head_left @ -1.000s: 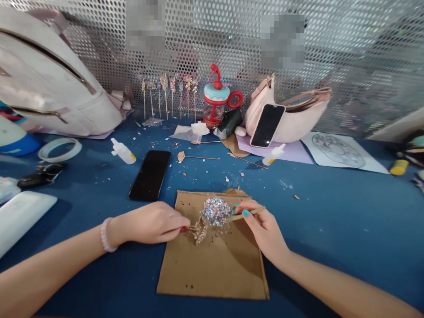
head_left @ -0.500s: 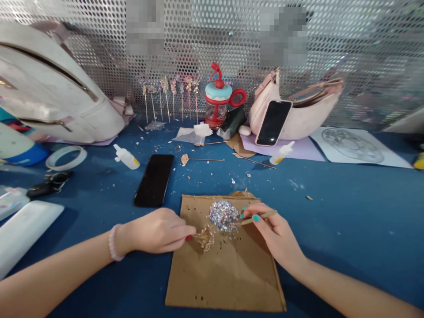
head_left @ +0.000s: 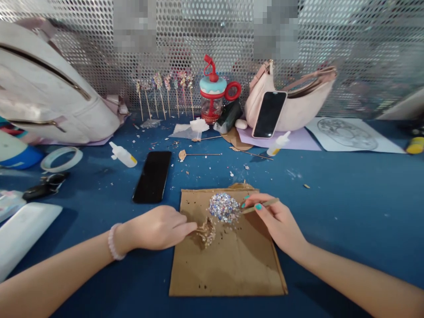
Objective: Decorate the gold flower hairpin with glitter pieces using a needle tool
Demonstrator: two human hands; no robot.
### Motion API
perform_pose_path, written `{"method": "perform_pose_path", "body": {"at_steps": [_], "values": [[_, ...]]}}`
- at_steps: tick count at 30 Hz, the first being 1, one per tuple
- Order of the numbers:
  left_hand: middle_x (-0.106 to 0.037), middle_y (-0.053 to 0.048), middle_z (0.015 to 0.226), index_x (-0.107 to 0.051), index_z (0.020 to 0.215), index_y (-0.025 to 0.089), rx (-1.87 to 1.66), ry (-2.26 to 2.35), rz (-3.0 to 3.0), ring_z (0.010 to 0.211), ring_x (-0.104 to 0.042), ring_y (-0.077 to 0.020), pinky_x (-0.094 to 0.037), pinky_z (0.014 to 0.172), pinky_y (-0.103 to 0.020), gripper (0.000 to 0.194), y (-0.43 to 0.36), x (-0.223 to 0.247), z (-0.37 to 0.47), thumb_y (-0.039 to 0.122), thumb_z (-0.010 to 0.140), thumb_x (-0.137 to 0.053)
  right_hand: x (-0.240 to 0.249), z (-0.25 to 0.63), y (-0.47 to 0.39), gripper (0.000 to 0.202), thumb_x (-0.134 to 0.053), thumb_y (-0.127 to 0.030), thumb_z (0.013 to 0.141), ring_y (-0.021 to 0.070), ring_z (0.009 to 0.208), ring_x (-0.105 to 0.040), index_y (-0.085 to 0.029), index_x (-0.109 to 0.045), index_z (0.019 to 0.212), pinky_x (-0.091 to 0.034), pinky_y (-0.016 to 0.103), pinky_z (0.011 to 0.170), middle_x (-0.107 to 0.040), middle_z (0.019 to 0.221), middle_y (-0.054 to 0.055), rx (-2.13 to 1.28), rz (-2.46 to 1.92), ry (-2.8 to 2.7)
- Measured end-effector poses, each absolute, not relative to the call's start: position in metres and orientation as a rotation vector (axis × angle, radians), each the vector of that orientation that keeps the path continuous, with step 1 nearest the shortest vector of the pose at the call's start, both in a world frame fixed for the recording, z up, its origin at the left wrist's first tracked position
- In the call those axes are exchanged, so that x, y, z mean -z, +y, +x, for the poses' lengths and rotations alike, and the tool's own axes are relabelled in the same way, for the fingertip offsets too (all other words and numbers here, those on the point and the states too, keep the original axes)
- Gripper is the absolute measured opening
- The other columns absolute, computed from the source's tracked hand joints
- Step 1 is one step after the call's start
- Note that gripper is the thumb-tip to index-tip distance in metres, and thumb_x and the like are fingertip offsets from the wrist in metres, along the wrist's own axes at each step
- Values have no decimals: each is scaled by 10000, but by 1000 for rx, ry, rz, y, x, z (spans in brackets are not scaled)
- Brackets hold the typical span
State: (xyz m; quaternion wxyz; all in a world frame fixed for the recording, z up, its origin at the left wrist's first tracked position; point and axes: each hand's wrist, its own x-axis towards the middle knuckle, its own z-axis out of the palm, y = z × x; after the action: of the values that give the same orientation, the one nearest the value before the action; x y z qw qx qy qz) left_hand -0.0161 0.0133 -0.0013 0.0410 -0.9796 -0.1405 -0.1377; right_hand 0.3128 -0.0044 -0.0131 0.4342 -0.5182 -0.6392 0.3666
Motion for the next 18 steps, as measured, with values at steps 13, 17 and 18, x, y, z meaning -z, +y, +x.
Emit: {"method": "perform_pose_path", "body": {"at_steps": [13,17,18], "values": [[-620,5,646,-644,1009,148,428,-425,-2967,524,-558,-148,-393,499,-283,316,14,5,-17,141,1065,-334,11,309,-2,453,-607,-695,934,226,908,-771,-263,-739,915,-609,354,806,-806,962,57,-852,-1325,-1607],[-674,-16,708,-637,977,152,426,-434,-3004,559,-596,-147,-451,530,-279,337,14,4,-20,150,1064,-312,11,307,-2,444,-625,-693,922,224,887,-763,-262,-731,920,-601,353,796,-801,929,52,-837,-1357,-1586],[-678,-17,712,-637,966,155,423,-435,-3011,562,-598,-145,-457,533,-278,339,14,3,-20,150,1064,-312,11,307,-2,444,-615,-693,928,223,891,-763,-263,-730,923,-598,354,800,-802,934,51,-830,-1366,-1583]]}}
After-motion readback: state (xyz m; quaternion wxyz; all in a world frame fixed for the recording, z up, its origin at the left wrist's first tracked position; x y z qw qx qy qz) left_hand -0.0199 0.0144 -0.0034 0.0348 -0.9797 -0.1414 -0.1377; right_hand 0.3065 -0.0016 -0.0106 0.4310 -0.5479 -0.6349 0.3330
